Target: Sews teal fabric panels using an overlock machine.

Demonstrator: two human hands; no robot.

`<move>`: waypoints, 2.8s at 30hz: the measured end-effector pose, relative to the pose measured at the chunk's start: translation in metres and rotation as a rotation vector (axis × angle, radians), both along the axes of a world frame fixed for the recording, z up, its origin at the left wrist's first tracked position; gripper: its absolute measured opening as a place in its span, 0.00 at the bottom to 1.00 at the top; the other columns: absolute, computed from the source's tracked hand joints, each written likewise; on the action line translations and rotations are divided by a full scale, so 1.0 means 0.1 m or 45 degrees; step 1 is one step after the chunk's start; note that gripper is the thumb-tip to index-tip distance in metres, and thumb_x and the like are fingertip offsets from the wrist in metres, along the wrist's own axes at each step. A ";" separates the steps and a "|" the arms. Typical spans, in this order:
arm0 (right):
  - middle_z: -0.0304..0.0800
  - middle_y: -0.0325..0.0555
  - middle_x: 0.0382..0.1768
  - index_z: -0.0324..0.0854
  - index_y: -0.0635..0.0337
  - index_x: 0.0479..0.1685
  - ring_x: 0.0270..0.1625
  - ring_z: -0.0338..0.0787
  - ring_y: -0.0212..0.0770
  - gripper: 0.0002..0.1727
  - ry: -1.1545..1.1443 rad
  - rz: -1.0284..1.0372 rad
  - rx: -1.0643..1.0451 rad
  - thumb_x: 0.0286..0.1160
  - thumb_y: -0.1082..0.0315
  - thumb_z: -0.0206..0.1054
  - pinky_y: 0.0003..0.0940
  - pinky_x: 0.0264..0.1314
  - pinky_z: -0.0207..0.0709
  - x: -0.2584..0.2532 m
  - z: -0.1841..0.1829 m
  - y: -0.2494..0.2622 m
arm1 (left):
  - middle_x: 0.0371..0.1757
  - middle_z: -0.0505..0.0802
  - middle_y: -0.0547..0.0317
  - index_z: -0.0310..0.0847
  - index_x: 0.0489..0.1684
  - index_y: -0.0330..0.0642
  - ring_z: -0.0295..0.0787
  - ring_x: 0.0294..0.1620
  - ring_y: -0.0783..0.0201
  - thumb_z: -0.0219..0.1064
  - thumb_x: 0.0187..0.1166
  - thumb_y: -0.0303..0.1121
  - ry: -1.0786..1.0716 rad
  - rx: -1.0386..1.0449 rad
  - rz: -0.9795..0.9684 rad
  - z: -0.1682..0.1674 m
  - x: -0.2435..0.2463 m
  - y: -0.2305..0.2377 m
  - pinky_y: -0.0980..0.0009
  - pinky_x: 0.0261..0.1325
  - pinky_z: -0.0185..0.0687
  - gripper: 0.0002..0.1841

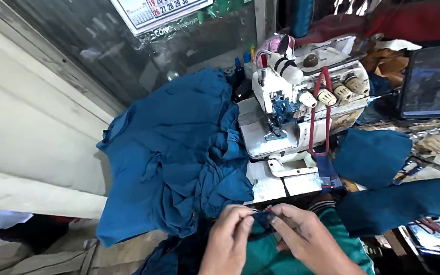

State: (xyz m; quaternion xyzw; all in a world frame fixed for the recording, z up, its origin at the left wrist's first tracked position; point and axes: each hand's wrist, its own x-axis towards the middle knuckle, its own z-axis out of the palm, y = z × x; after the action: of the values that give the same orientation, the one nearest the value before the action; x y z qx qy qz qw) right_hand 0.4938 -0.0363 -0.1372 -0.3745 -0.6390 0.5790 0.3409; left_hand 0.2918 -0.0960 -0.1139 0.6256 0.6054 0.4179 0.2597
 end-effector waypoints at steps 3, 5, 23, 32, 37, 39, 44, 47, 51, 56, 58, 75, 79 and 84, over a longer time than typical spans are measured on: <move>0.96 0.35 0.37 0.90 0.53 0.51 0.31 0.95 0.32 0.13 -0.079 0.076 0.003 0.87 0.57 0.63 0.30 0.31 0.93 -0.23 0.18 0.25 | 0.50 0.93 0.68 0.92 0.49 0.50 0.91 0.44 0.73 0.65 0.85 0.36 0.388 0.267 0.133 0.37 -0.20 0.31 0.74 0.44 0.92 0.09; 0.95 0.30 0.32 0.91 0.50 0.42 0.30 0.93 0.27 0.13 -0.316 0.038 0.097 0.83 0.54 0.65 0.29 0.35 0.92 -0.39 0.08 0.45 | 0.51 0.91 0.69 0.92 0.49 0.53 0.89 0.47 0.74 0.68 0.83 0.37 0.735 0.304 0.161 0.40 -0.27 0.63 0.72 0.46 0.91 0.07; 0.94 0.27 0.37 0.93 0.44 0.29 0.30 0.87 0.23 0.12 -0.290 -0.421 0.563 0.75 0.51 0.71 0.25 0.32 0.84 -0.60 -0.19 0.45 | 0.53 0.88 0.66 0.89 0.59 0.55 0.88 0.50 0.72 0.63 0.86 0.34 0.865 0.372 -0.012 0.17 -0.43 0.85 0.72 0.51 0.89 0.12; 0.90 0.26 0.31 0.88 0.44 0.22 0.26 0.83 0.22 0.11 -0.320 -0.419 0.540 0.67 0.53 0.74 0.23 0.26 0.80 -0.36 0.05 0.50 | 0.51 0.88 0.69 0.88 0.64 0.55 0.87 0.48 0.75 0.61 0.87 0.33 0.773 0.423 -0.017 0.34 -0.27 0.85 0.75 0.49 0.88 0.14; 0.86 0.26 0.24 0.81 0.44 0.26 0.23 0.84 0.25 0.11 -0.313 -0.409 0.375 0.63 0.54 0.77 0.26 0.24 0.79 -0.27 0.15 0.57 | 0.54 0.90 0.68 0.88 0.66 0.55 0.88 0.54 0.73 0.60 0.87 0.31 0.760 0.444 -0.060 0.37 -0.20 0.88 0.73 0.55 0.88 0.15; 0.93 0.25 0.36 0.85 0.42 0.45 0.28 0.88 0.25 0.11 -0.289 -0.334 0.334 0.66 0.55 0.77 0.25 0.26 0.83 -0.23 0.15 0.61 | 0.53 0.90 0.68 0.87 0.66 0.55 0.88 0.53 0.73 0.61 0.87 0.33 0.781 0.436 -0.052 0.39 -0.17 0.90 0.73 0.55 0.88 0.15; 0.92 0.25 0.36 0.90 0.42 0.40 0.29 0.87 0.25 0.07 -0.276 -0.267 0.291 0.73 0.54 0.71 0.25 0.30 0.83 -0.15 0.13 0.70 | 0.47 0.85 0.65 0.88 0.53 0.53 0.86 0.42 0.70 0.61 0.88 0.40 0.926 0.342 0.043 0.45 -0.08 0.98 0.71 0.40 0.87 0.10; 0.92 0.28 0.38 0.88 0.44 0.43 0.33 0.89 0.27 0.09 -0.304 -0.191 0.208 0.77 0.52 0.69 0.28 0.35 0.86 -0.09 0.11 0.76 | 0.38 0.87 0.66 0.86 0.48 0.51 0.87 0.35 0.70 0.58 0.89 0.47 0.877 0.207 0.065 0.30 -0.11 1.08 0.68 0.38 0.88 0.13; 0.92 0.36 0.33 0.86 0.50 0.43 0.23 0.88 0.34 0.11 -0.159 -0.112 0.064 0.79 0.53 0.70 0.32 0.22 0.85 0.03 0.26 0.86 | 0.31 0.91 0.73 0.89 0.43 0.56 0.87 0.31 0.75 0.62 0.86 0.51 0.602 0.018 -0.105 0.47 -0.24 1.31 0.71 0.38 0.87 0.14; 0.95 0.46 0.30 0.83 0.56 0.40 0.19 0.91 0.42 0.11 0.080 -0.332 -0.038 0.77 0.59 0.74 0.34 0.17 0.85 0.13 0.47 1.12 | 0.31 0.89 0.68 0.89 0.40 0.50 0.85 0.28 0.72 0.64 0.86 0.42 0.732 0.251 -0.095 0.91 0.13 1.80 0.68 0.34 0.86 0.11; 0.94 0.49 0.29 0.81 0.60 0.41 0.19 0.91 0.44 0.12 0.154 -0.350 -0.151 0.75 0.62 0.76 0.34 0.17 0.85 0.16 0.38 1.18 | 0.23 0.85 0.67 0.85 0.30 0.51 0.82 0.22 0.69 0.66 0.83 0.49 0.840 0.115 -0.144 0.89 0.14 1.98 0.64 0.28 0.82 0.15; 0.92 0.52 0.27 0.78 0.59 0.46 0.20 0.93 0.50 0.14 0.319 -0.518 -0.149 0.75 0.62 0.76 0.40 0.18 0.90 -0.01 0.37 1.28 | 0.53 0.87 0.68 0.91 0.53 0.56 0.83 0.59 0.68 0.63 0.84 0.37 1.008 0.433 -0.461 0.83 -0.12 2.13 0.66 0.61 0.84 0.10; 0.93 0.52 0.27 0.78 0.56 0.50 0.21 0.93 0.49 0.13 0.306 -0.524 -0.107 0.76 0.63 0.75 0.39 0.18 0.90 -0.02 0.37 1.29 | 0.55 0.89 0.69 0.91 0.57 0.57 0.84 0.62 0.69 0.67 0.79 0.36 1.104 0.296 -0.649 1.05 -0.15 2.16 0.68 0.65 0.83 0.12; 0.85 0.48 0.19 0.78 0.55 0.49 0.15 0.87 0.46 0.17 0.229 -0.557 -0.063 0.75 0.56 0.76 0.39 0.16 0.86 -0.04 0.30 1.35 | 0.43 0.88 0.69 0.92 0.48 0.57 0.86 0.46 0.71 0.67 0.82 0.35 1.081 0.294 -0.657 1.18 -0.13 2.30 0.69 0.49 0.87 0.08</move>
State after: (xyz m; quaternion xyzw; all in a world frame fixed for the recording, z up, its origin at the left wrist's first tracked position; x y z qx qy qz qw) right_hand 0.4900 0.0990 -0.1072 -0.4591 -0.4955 0.5378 0.5045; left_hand 0.2791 0.1336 0.0044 0.8942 0.4330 0.1133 0.0146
